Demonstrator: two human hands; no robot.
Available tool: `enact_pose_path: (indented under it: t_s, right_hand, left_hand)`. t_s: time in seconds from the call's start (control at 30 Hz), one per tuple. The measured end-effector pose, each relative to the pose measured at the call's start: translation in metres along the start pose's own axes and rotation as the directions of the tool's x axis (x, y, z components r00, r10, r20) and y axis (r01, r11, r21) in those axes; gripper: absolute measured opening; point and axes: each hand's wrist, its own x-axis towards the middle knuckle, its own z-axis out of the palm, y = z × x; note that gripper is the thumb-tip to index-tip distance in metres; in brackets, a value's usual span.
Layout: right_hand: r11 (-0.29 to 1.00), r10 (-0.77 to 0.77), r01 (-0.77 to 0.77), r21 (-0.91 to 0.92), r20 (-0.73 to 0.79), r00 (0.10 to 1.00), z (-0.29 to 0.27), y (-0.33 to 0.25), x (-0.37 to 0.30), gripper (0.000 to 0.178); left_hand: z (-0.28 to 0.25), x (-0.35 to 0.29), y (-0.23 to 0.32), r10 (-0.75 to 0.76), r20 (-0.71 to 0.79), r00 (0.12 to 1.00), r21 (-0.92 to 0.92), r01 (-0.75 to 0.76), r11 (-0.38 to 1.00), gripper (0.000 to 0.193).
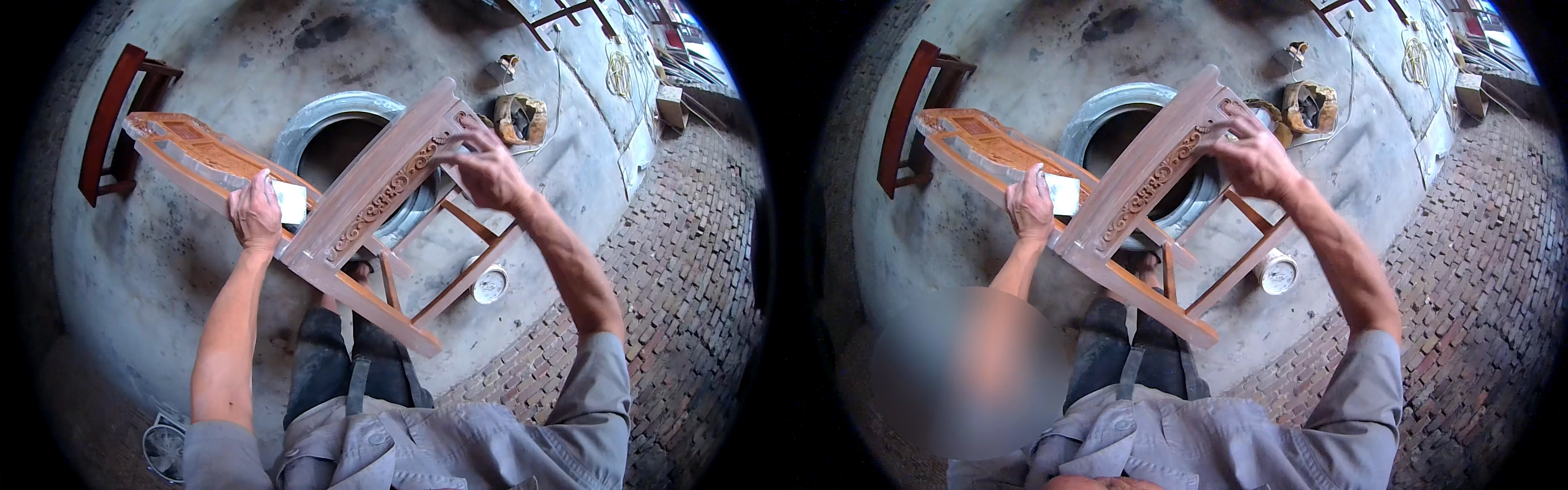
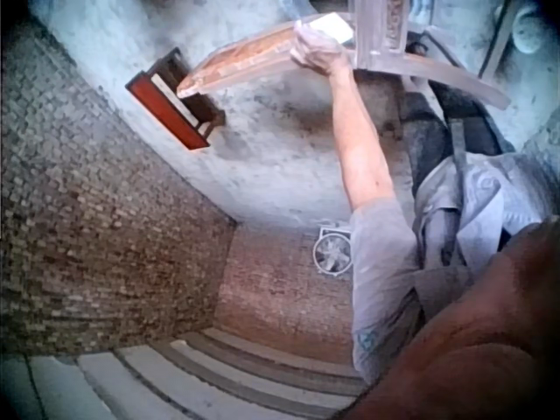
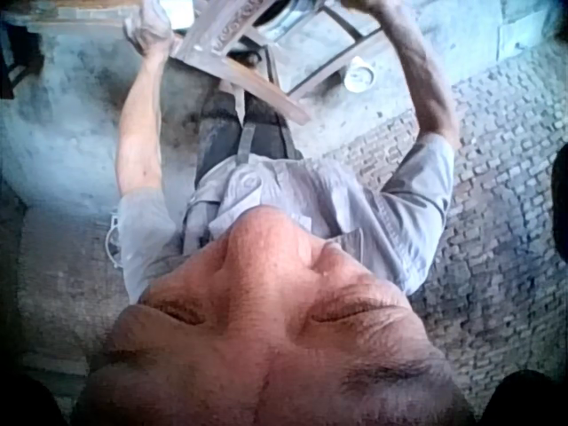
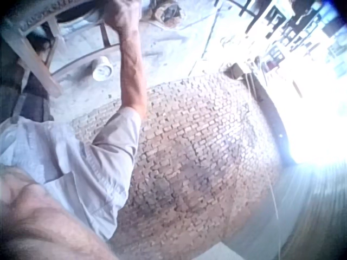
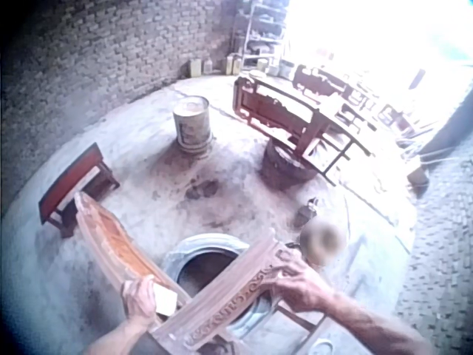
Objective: The person sands a wooden chair frame using a sanding block and sandpaper. They work on various parts of the chair, including the legs and backrest, and switch between different sanding tools.
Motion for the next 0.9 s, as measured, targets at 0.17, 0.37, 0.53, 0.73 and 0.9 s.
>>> enact_pose_path:
  t_s: [0.17, 0.37, 0.53, 0.73, 0.9]
  right_hand:
    - [0.999, 0.041, -0.040, 0.015, -0.038, 0.998, -0.006, -0.007, 0.004, 0.048]
    - [0.976, 0.001, -0.008, 0.215, 0.033, 0.999, 0.023, -0.033, 0.007, 0.049]
    - [0.983, -0.043, 0.025, 0.181, 0.096, 0.994, 0.006, -0.029, 0.011, 0.049]
    - [0.997, -0.003, -0.004, 0.082, 0.087, 0.996, 0.012, -0.026, 0.005, 0.046]
    - [1.000, -0.008, 0.008, -0.003, 0.111, 0.994, 0.007, -0.023, -0.001, 0.051]
  left_hand:
    - [0.000, -0.002, -0.002, 0.000, -0.013, 1.000, -0.011, 0.000, 1.000, 0.024]
    - [-0.001, 0.001, 0.001, -0.003, -0.001, 1.000, -0.007, 0.003, 1.000, 0.023]
    - [-0.004, 0.001, 0.002, -0.008, 0.019, 1.000, -0.002, 0.009, 1.000, 0.022]
    - [-0.002, 0.001, 0.002, -0.014, -0.007, 1.000, -0.019, 0.014, 1.000, 0.022]
    - [-0.002, 0.000, 0.000, -0.014, 0.001, 1.000, -0.019, 0.014, 1.000, 0.022]
